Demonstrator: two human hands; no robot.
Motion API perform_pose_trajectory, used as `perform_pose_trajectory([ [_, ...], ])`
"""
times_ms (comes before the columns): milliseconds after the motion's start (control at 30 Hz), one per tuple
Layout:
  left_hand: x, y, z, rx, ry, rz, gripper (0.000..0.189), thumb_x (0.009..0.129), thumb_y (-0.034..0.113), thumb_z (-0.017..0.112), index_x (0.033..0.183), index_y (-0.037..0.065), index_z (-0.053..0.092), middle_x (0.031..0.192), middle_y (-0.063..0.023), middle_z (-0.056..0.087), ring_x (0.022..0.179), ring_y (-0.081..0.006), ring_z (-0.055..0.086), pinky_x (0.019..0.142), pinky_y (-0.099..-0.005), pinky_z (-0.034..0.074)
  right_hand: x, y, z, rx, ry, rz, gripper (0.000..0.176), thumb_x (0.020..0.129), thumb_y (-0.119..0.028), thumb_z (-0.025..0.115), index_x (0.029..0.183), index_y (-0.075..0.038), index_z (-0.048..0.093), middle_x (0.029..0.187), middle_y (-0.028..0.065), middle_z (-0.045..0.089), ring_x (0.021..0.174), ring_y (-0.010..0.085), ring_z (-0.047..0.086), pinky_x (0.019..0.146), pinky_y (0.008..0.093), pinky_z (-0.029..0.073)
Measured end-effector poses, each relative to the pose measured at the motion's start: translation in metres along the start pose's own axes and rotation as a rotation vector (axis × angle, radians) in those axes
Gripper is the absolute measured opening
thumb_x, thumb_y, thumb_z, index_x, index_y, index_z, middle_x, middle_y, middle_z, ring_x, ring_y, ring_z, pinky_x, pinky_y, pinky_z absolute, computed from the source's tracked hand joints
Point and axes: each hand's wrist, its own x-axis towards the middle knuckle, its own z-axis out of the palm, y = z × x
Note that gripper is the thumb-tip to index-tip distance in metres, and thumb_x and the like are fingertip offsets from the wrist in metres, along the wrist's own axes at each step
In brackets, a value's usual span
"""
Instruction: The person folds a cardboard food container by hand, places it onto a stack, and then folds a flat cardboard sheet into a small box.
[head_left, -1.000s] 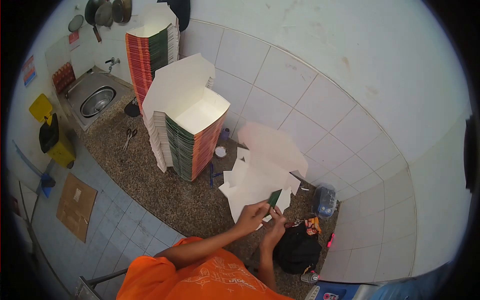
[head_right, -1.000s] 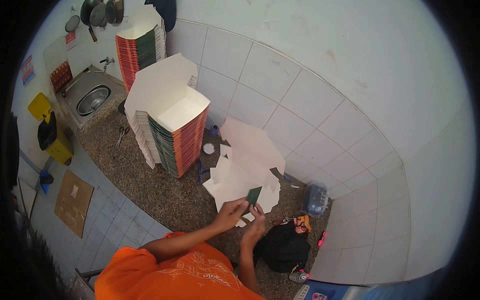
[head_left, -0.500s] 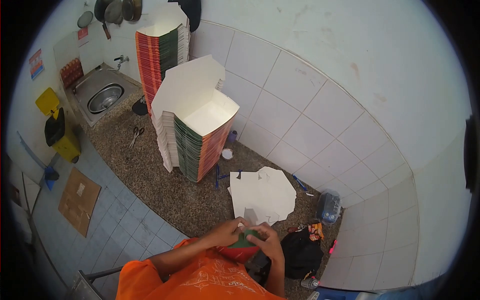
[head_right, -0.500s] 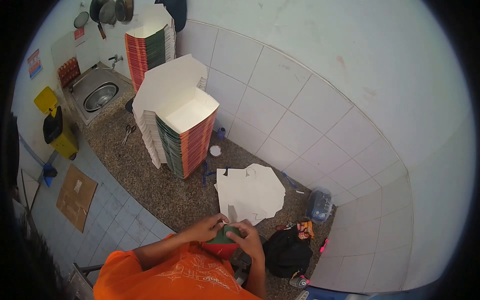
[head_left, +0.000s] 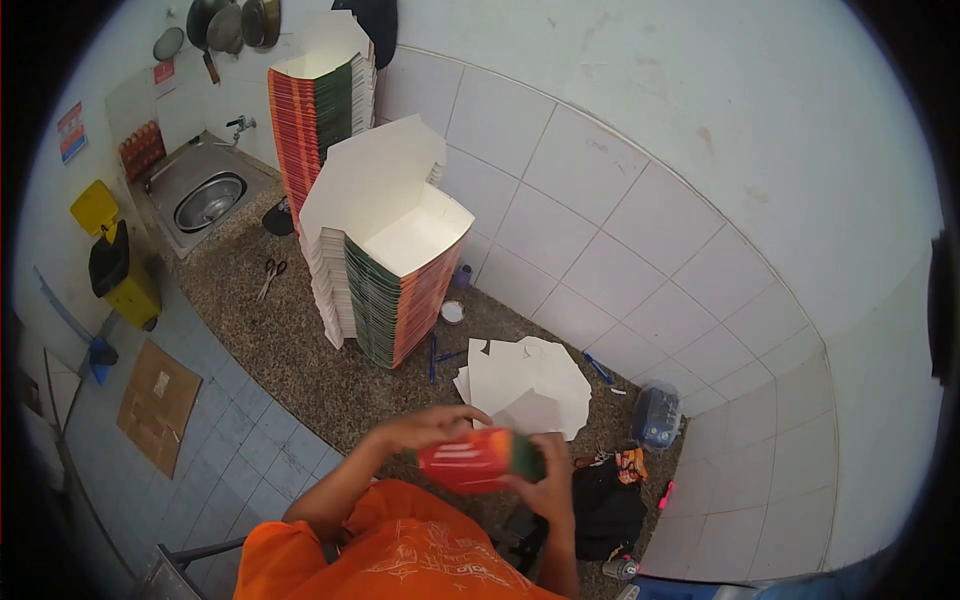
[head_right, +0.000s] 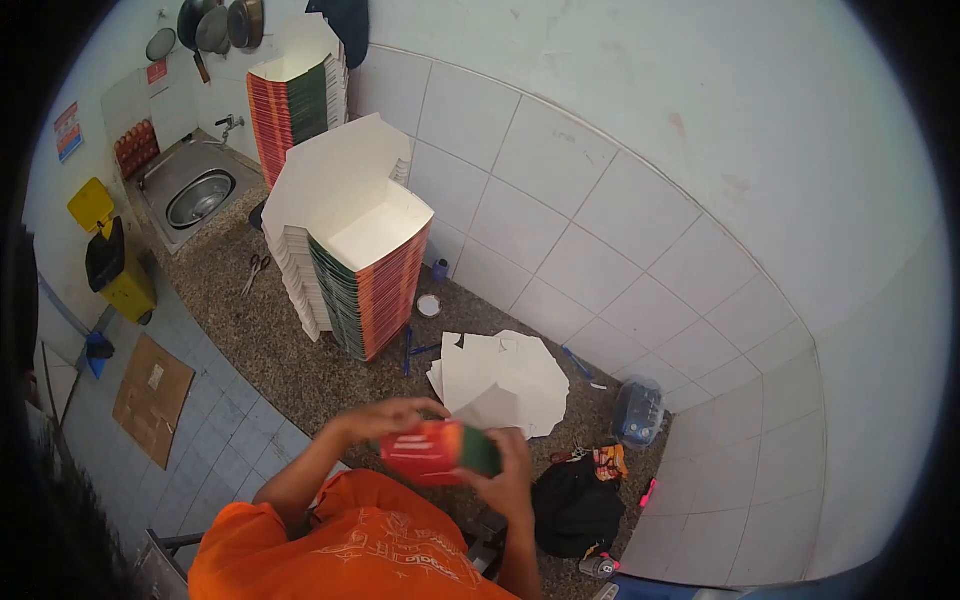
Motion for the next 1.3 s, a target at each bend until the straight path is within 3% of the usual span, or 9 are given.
perform_pose_trajectory([
  [167,-0.028,-0.004,-0.025,-0.425,-0.081,0.211,0.077,0.091,0.061,0.070,0.146,0.009,0.052,0.121,-0.0088,0.068,0.111,-0.0128,0.062,0.091,-0.0294,0.051,-0.011,0.033,0.017,1.085,0.548,0.613,0.068,0.087,-0.038,0.080,0.136,0.000,0.053,0.128,0.0137,0.059,0.117,0.0253,0.057,0.100,0.0447,0.046],
  [267,-0.023,-0.004,-0.006,0.178,0.186,0.143,0.044,0.099,0.037,0.069,0.129,0.004,0.064,0.107,-0.0053,0.071,0.093,-0.0151,0.065,0.079,-0.0301,0.051,-0.013,0.061,0.024,0.272,0.166,0.430,0.062,0.095,-0.034,0.071,0.142,-0.001,0.048,0.136,0.0161,0.056,0.125,0.0289,0.055,0.106,0.0488,0.042],
  [400,-0.018,-0.013,0.015,0.463,0.142,0.126,0.024,0.100,0.023,0.068,0.104,-0.001,0.069,0.084,-0.0009,0.069,0.071,-0.0130,0.058,0.064,-0.0322,0.047,0.003,0.046,0.020,-0.425,0.283,0.055,0.053,0.108,-0.033,0.054,0.147,0.002,0.046,0.141,0.0162,0.056,0.131,0.0243,0.052,0.110,0.0410,0.039],
  [567,-0.019,-0.029,0.046,0.577,-0.029,0.168,0.032,0.102,0.029,0.066,0.105,-0.003,0.066,0.087,-0.0022,0.071,0.069,-0.0129,0.061,0.062,-0.0317,0.047,0.009,0.027,0.024,0.617,-0.087,0.279,0.027,0.101,-0.019,0.066,0.120,0.000,0.067,0.103,0.0075,0.067,0.098,0.0158,0.063,0.088,0.0307,0.049],
  [667,-0.026,-0.040,0.054,0.169,0.024,-0.022,0.033,0.102,0.030,0.066,0.117,0.002,0.066,0.102,-0.0041,0.073,0.081,-0.0158,0.067,0.066,-0.0333,0.050,0.006,0.037,0.029,0.753,0.066,0.256,0.025,0.097,-0.013,0.070,0.119,0.000,0.068,0.097,0.0021,0.062,0.089,0.0096,0.058,0.082,0.0253,0.047],
  [733,-0.023,-0.044,0.055,-0.482,0.057,-0.525,0.045,0.102,0.030,0.065,0.141,0.009,0.057,0.115,-0.0012,0.070,0.088,-0.0159,0.067,0.068,-0.0341,0.053,0.008,0.033,0.039,1.009,0.436,0.118,0.026,0.092,-0.010,0.076,0.116,0.000,0.070,0.089,-0.0003,0.058,0.082,0.0084,0.053,0.075,0.0255,0.044],
  [900,-0.009,-0.088,0.073,-0.542,-0.015,-0.647,0.044,0.101,0.035,0.064,0.136,0.009,0.059,0.108,-0.0006,0.068,0.094,-0.0082,0.059,0.069,-0.0272,0.046,0.031,0.013,0.006,0.643,-0.200,0.008,0.030,0.088,-0.015,0.080,0.115,-0.006,0.073,0.088,-0.0008,0.056,0.076,0.0094,0.050,0.068,0.0250,0.038],
  [967,-0.001,-0.098,0.071,-0.512,-0.002,-0.561,0.036,0.100,0.030,0.064,0.127,0.005,0.065,0.100,-0.0009,0.067,0.085,-0.0097,0.058,0.067,-0.0291,0.046,0.038,0.017,-0.009,0.455,-0.804,0.118,0.035,0.085,-0.017,0.084,0.117,-0.007,0.073,0.093,-0.0015,0.059,0.082,0.0104,0.054,0.073,0.0247,0.041],
  [1300,0.003,-0.059,0.067,-0.290,0.183,-0.319,0.024,0.102,0.025,0.064,0.106,0.002,0.072,0.084,0.0006,0.069,0.069,-0.0067,0.060,0.063,-0.0221,0.046,0.011,0.023,0.011,0.491,-0.323,0.130,0.023,0.092,-0.012,0.072,0.114,-0.005,0.072,0.118,0.0095,0.059,0.114,0.0209,0.056,0.098,0.0343,0.043],
])
